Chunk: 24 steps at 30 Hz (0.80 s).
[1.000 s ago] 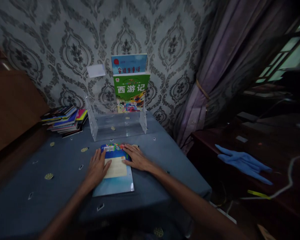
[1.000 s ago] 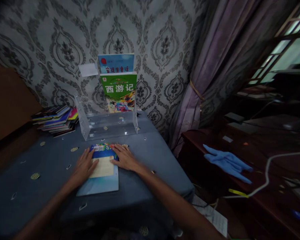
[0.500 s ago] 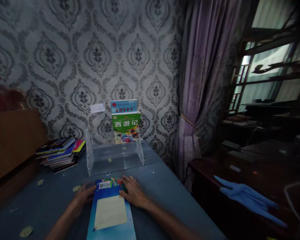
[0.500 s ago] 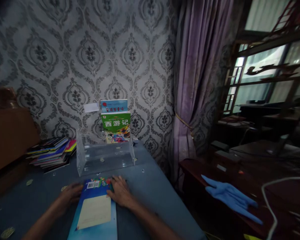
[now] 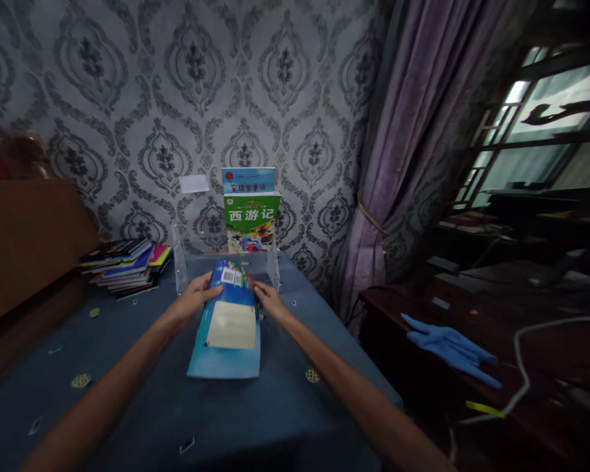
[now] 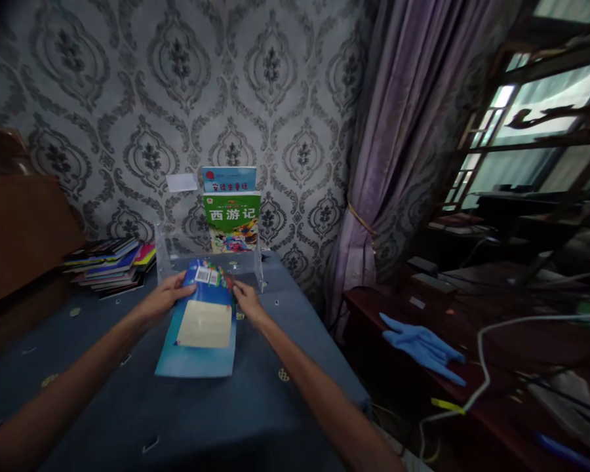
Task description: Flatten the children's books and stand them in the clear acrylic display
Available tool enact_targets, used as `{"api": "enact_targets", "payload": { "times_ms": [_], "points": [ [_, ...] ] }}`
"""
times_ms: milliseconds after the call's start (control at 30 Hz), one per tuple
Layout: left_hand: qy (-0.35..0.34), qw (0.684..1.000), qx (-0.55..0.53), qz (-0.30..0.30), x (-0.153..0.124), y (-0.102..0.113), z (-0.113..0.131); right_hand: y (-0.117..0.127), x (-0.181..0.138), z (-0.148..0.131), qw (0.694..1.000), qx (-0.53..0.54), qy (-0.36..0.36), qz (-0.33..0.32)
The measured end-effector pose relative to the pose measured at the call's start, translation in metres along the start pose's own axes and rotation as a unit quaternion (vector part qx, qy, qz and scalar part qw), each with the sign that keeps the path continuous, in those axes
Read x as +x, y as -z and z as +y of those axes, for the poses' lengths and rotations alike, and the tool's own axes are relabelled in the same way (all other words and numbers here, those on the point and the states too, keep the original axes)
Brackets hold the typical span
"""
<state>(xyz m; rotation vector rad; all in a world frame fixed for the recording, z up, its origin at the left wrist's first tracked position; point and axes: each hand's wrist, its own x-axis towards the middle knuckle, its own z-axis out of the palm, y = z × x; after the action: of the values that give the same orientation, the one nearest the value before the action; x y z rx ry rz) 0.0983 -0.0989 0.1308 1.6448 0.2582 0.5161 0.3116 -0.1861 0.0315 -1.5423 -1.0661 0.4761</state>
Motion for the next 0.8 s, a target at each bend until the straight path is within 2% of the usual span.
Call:
{"api": "enact_targets", "payload": {
  "times_ms": [67, 100, 167, 200, 267, 333, 400, 467, 567, 667, 800],
  "points": [
    [-0.079, 0.988, 0.121, -0.055, -0.002, -0.005, 0.028, 0.018, 0.003, -0.020, 0.999, 0.037, 0.000, 0.016],
    [-0.120, 0.970, 0.199, -0.071, -0.006, -0.008, 0.039, 0.028, 0.001, -0.032, 0.997, 0.073, 0.003, 0.018],
    [-0.190, 0.912, 0.350, -0.099, -0.018, -0.009, 0.048, 0.047, -0.011, -0.053, 0.974, 0.224, -0.017, -0.004],
    [-0.217, 0.879, 0.409, -0.114, -0.026, -0.009, 0.046, 0.054, -0.021, -0.060, 0.957, 0.286, -0.035, -0.018],
    [-0.248, 0.830, 0.480, -0.136, -0.041, -0.004, 0.025, 0.062, -0.047, -0.062, 0.926, 0.364, -0.091, -0.052],
    [-0.245, 0.818, 0.508, -0.114, -0.057, 0.003, -0.014, 0.060, -0.076, -0.049, 0.900, 0.399, -0.158, -0.076],
    [-0.200, 0.830, 0.515, -0.083, -0.074, 0.009, -0.061, 0.050, -0.104, -0.026, 0.885, 0.390, -0.236, -0.088],
    [-0.146, 0.850, 0.502, -0.060, -0.092, 0.010, -0.103, 0.036, -0.125, -0.006, 0.887, 0.348, -0.290, -0.084],
    [-0.080, 0.889, 0.451, 0.000, -0.115, 0.005, -0.141, 0.022, -0.137, 0.007, 0.896, 0.292, -0.318, -0.106],
    [-0.042, 0.928, 0.360, 0.082, -0.124, -0.001, -0.151, 0.022, -0.131, 0.004, 0.898, 0.255, -0.330, -0.140],
    [0.040, 0.979, 0.135, 0.148, -0.113, 0.002, -0.143, 0.027, -0.122, -0.001, 0.894, 0.207, -0.338, -0.206]
  ]
}}
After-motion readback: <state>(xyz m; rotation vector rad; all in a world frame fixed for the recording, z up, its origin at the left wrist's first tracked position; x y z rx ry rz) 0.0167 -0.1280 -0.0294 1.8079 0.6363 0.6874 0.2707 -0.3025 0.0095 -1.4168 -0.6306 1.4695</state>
